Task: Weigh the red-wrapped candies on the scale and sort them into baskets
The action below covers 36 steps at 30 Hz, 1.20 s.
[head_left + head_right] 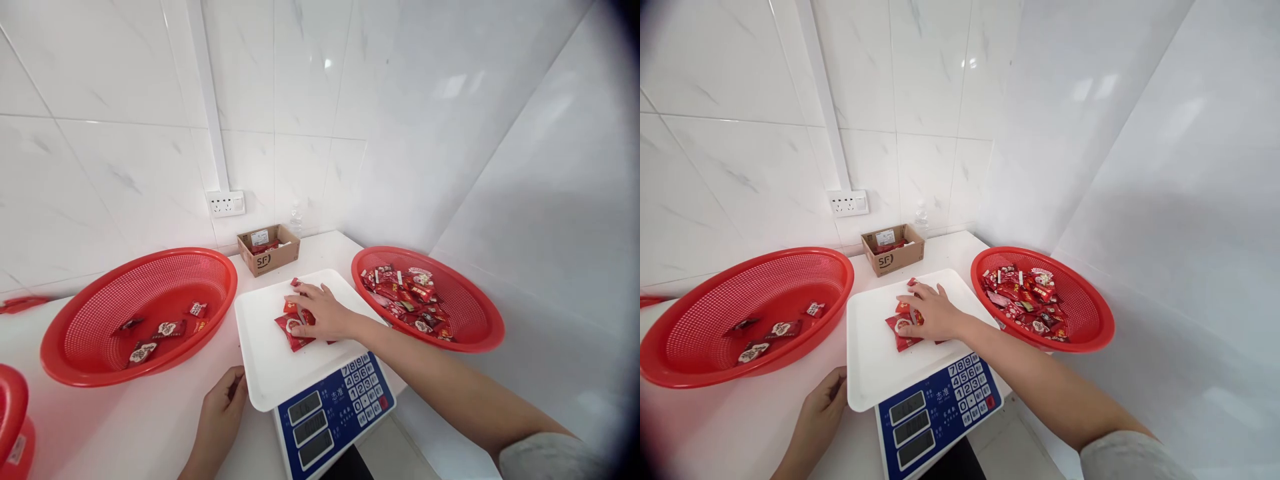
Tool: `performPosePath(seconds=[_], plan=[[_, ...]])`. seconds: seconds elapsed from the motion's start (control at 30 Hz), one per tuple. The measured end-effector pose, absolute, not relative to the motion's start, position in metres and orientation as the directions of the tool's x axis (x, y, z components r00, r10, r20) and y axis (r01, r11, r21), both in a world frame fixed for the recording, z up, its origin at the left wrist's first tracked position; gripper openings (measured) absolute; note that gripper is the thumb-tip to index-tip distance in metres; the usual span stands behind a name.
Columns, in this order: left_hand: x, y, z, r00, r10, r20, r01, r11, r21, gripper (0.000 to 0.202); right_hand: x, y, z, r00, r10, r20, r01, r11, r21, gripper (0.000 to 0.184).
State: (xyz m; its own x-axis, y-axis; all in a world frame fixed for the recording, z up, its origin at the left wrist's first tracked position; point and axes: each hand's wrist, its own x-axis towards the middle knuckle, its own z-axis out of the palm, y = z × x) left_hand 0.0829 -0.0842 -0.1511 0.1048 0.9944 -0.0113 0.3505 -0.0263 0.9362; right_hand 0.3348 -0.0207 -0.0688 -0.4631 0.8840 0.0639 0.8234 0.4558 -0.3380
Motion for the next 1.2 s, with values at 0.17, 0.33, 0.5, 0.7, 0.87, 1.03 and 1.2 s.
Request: performPosePath(seconds=[0.17,0.33,0.5,0.7,0.87,1.03,1.2], plan=[[0.083,-0.082,-0.154,0.113,0.993,-0.014,0.359,-0.028,0.933,0.029,0.335,-0.002,-0.065,-0.379,0.925,0.017,0.842,0.352,-0.409,0.079],[0.081,-0.082,-0.154,0.104,0.995,0.008,0.351,-0.044,0.935,0.029,0.324,0.000,-0.066,-0.458,0.888,-0.039,0.830,0.411,-0.376,0.079],[0.082,-0.083,-0.153,0.110,0.994,-0.009,0.363,-0.031,0.931,0.031,0.321,-0.009,-0.065,-0.552,0.830,-0.078,0.799,0.500,-0.335,0.080],[0.082,-0.084,-0.155,0.125,0.992,-0.025,0.356,-0.021,0.934,0.030,0.320,-0.009,-0.082,-0.593,0.794,0.135,0.735,0.602,-0.312,0.054],[0.083,-0.082,-0.155,0.110,0.994,-0.021,0.368,-0.021,0.930,0.030,0.318,-0.006,-0.087,-0.605,0.751,0.264,0.677,0.660,-0.327,0.042],[0.082,-0.080,-0.157,0.060,0.998,0.018,0.380,-0.039,0.924,0.031,0.318,-0.008,-0.087,-0.602,0.741,0.298,0.662,0.671,-0.334,0.037],[0.078,-0.080,-0.165,0.000,0.997,0.083,0.354,-0.078,0.932,0.034,0.322,-0.015,-0.080,-0.564,0.747,0.353,0.660,0.664,-0.351,0.042]])
